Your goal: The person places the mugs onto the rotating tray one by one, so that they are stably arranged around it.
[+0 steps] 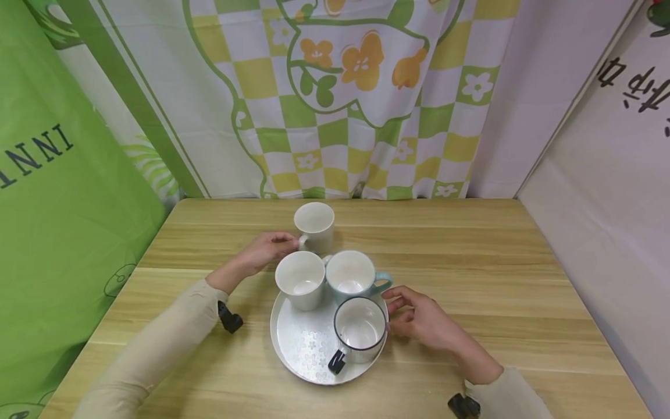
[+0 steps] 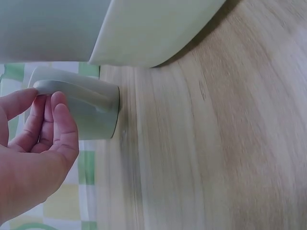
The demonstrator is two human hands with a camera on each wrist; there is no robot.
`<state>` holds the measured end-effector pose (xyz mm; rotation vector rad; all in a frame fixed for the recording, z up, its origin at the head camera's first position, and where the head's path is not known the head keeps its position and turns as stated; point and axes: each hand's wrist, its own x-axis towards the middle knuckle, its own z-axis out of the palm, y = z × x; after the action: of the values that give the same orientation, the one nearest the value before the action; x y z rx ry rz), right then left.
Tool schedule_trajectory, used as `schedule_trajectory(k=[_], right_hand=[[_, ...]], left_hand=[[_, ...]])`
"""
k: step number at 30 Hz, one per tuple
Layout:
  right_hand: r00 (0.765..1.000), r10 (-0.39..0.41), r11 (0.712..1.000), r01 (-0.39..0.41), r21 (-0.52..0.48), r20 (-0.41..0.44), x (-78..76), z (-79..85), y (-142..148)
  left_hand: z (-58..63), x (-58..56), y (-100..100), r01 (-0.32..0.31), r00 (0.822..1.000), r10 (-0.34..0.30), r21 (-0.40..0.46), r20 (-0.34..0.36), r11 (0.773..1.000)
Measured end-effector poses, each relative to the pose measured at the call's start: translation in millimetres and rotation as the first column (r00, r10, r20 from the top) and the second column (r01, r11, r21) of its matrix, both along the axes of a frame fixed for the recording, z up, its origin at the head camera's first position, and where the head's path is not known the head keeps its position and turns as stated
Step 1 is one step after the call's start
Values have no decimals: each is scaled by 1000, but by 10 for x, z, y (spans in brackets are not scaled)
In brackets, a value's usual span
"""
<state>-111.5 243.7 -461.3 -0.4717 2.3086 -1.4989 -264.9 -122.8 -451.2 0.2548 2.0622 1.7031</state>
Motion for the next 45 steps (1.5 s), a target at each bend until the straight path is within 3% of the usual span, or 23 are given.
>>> schedule_trajectory(k=[14, 26, 31, 45], right_hand=[[1000, 1, 1000, -1, 6, 9, -6, 4, 4], [1000, 12, 1000, -12, 4, -9, -10, -3, 13], [1000, 11, 1000, -10, 4, -16, -7, -7, 13], [1000, 1, 1000, -1, 1, -25, -8, -21, 17]], left_hand=[[-1, -11, 6, 15, 1000, -15, 3, 3, 1000], [-9, -25, 67, 36, 995, -39, 37, 93, 999], [-5, -23, 70, 48, 994, -52, 42, 100, 998], [-45, -41, 62, -2, 994, -6, 77, 108, 997]])
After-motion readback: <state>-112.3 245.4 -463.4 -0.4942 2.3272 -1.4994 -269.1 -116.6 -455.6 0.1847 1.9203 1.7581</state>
